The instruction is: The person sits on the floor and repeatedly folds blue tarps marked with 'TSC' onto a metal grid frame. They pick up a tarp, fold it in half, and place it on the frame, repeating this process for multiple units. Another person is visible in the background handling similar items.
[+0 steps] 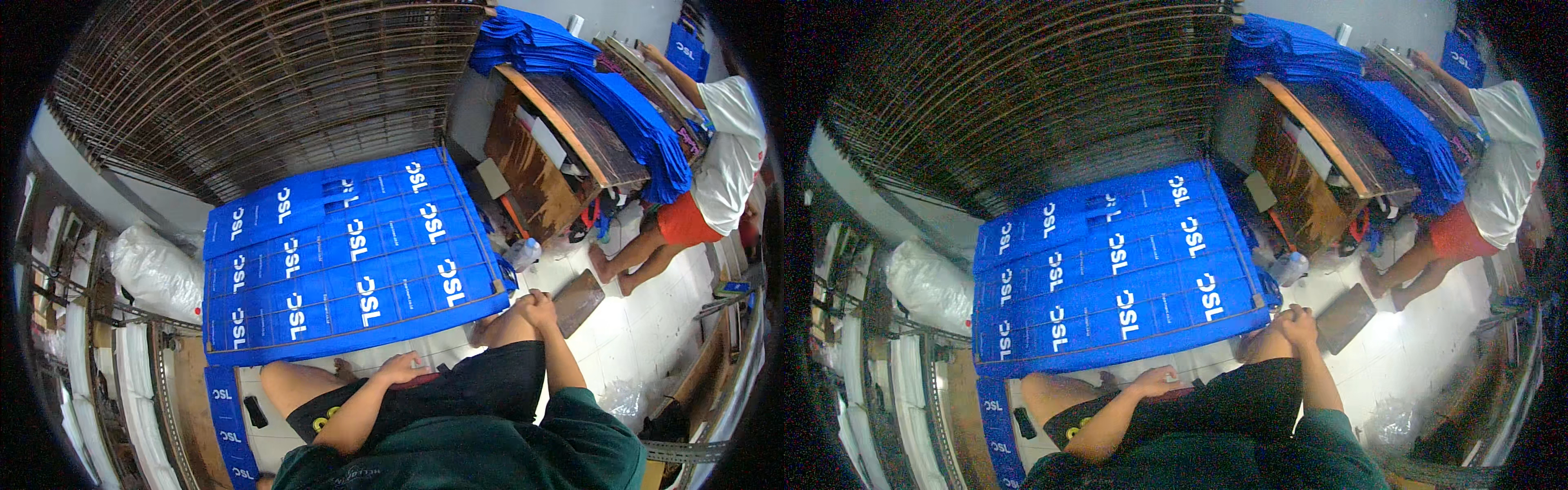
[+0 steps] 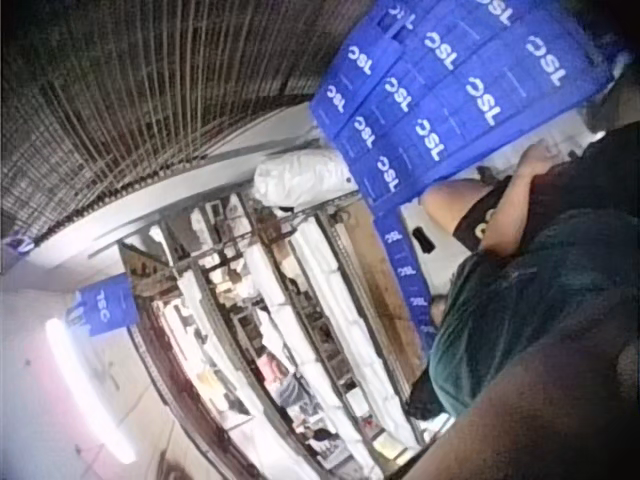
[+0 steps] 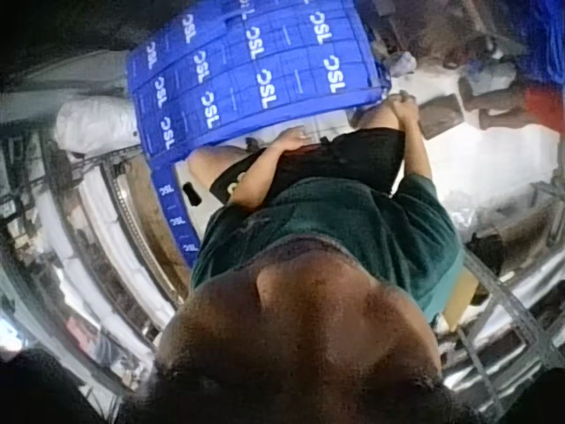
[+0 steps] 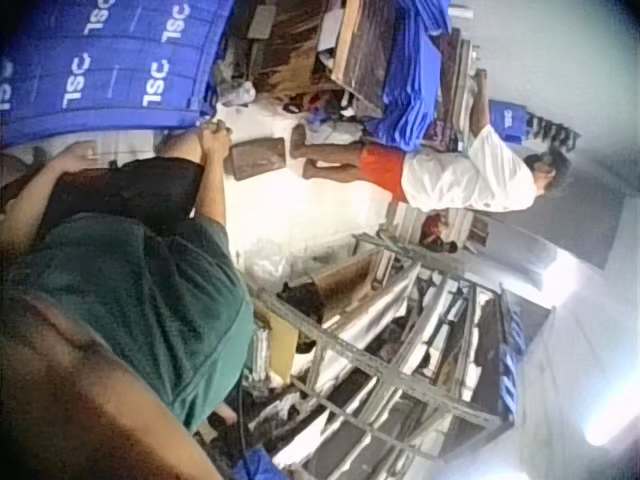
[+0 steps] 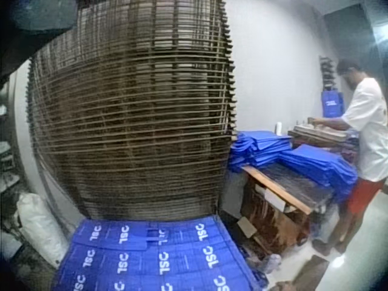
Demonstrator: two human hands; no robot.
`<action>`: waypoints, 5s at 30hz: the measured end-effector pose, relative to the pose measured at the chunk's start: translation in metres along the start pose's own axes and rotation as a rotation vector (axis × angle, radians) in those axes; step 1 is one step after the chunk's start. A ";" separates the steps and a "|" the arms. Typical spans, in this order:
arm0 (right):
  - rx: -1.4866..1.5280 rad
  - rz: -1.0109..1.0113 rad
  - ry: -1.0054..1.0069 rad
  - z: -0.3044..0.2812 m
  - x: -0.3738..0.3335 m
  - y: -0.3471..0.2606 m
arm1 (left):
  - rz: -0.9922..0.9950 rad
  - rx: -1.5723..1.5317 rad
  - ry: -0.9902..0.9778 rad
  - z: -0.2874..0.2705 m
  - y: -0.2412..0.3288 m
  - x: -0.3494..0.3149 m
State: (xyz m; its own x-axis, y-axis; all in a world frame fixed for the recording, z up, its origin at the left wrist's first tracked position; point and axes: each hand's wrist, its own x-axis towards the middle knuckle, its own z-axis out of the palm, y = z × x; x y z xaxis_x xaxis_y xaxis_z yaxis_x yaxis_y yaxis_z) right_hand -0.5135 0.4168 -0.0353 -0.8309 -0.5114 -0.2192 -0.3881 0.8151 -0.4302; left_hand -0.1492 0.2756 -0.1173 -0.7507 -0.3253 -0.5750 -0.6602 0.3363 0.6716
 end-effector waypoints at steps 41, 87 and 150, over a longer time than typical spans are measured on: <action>0.009 0.085 0.093 -0.002 -0.007 -0.005 | -0.056 0.044 -0.027 -0.014 0.029 -0.011; 1.917 0.259 0.810 -0.453 0.367 0.022 | -0.180 -0.315 0.345 -0.011 0.013 -0.033; 0.391 -0.029 -0.638 -0.131 -0.014 -0.144 | 0.176 -1.347 0.754 -0.119 0.071 -0.082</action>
State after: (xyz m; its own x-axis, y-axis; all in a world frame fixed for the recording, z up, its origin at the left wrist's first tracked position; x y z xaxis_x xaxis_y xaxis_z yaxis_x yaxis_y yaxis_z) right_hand -0.4986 0.3424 0.1444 -0.3837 -0.6869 -0.6172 -0.1377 0.7034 -0.6973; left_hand -0.1319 0.2207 0.0331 -0.3544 -0.8610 -0.3649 0.2517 -0.4636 0.8495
